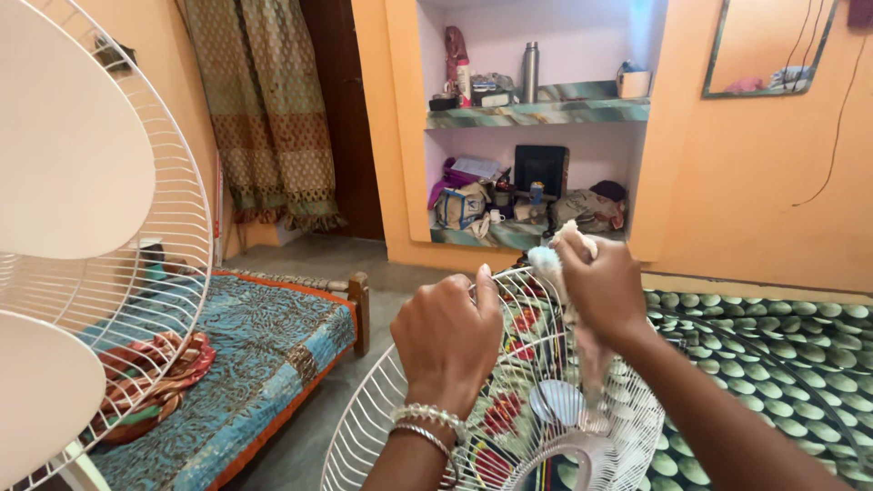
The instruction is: The person wipes the front grill of a standing electric fan with a cloth. They hold the grill with one hand and rub the cloth over the metal bars and central hub repeatedly, cleaning the surface.
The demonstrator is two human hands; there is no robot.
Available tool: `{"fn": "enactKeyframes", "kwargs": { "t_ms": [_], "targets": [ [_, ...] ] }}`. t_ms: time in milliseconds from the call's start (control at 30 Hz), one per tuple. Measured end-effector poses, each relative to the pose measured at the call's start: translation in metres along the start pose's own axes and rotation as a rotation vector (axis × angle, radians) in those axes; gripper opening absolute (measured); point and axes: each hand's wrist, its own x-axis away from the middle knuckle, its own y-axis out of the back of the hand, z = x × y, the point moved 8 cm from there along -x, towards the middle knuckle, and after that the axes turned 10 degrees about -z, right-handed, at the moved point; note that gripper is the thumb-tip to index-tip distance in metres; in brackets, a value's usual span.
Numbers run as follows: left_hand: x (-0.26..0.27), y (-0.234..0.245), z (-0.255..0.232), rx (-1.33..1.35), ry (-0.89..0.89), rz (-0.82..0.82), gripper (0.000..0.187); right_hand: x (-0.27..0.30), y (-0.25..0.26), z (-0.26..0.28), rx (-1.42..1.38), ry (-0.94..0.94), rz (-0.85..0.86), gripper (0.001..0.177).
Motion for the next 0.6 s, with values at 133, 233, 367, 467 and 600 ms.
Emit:
{"fn": "enactKeyframes", "kwargs": {
  "t_ms": [133, 233, 367, 467, 600],
  "targets": [
    [-0.004, -0.009, 0.019, -0.03, 0.126, 0.128, 0.054, 0.067, 0.013, 0.011, -0.046, 0.346, -0.187, 0.033],
    [-0.011, -0.002, 0.027, -0.045, 0.123, 0.061, 0.053, 0.126, 0.019, 0.014, -0.106, 0.689, -0.187, 0.047],
    [-0.01, 0.003, 0.022, -0.026, 0.065, -0.019, 0.051, 0.125, 0.015, -0.008, -0.201, 0.556, -0.179, 0.052],
    [-0.005, -0.005, 0.016, 0.02, 0.062, 0.033, 0.05, 0.074, 0.009, -0.027, -0.123, 0.212, -0.212, 0.04],
    [-0.003, -0.003, 0.009, 0.047, 0.021, 0.037, 0.049, 0.003, -0.01, -0.046, -0.102, -0.187, -0.08, 0.031]
  ]
}}
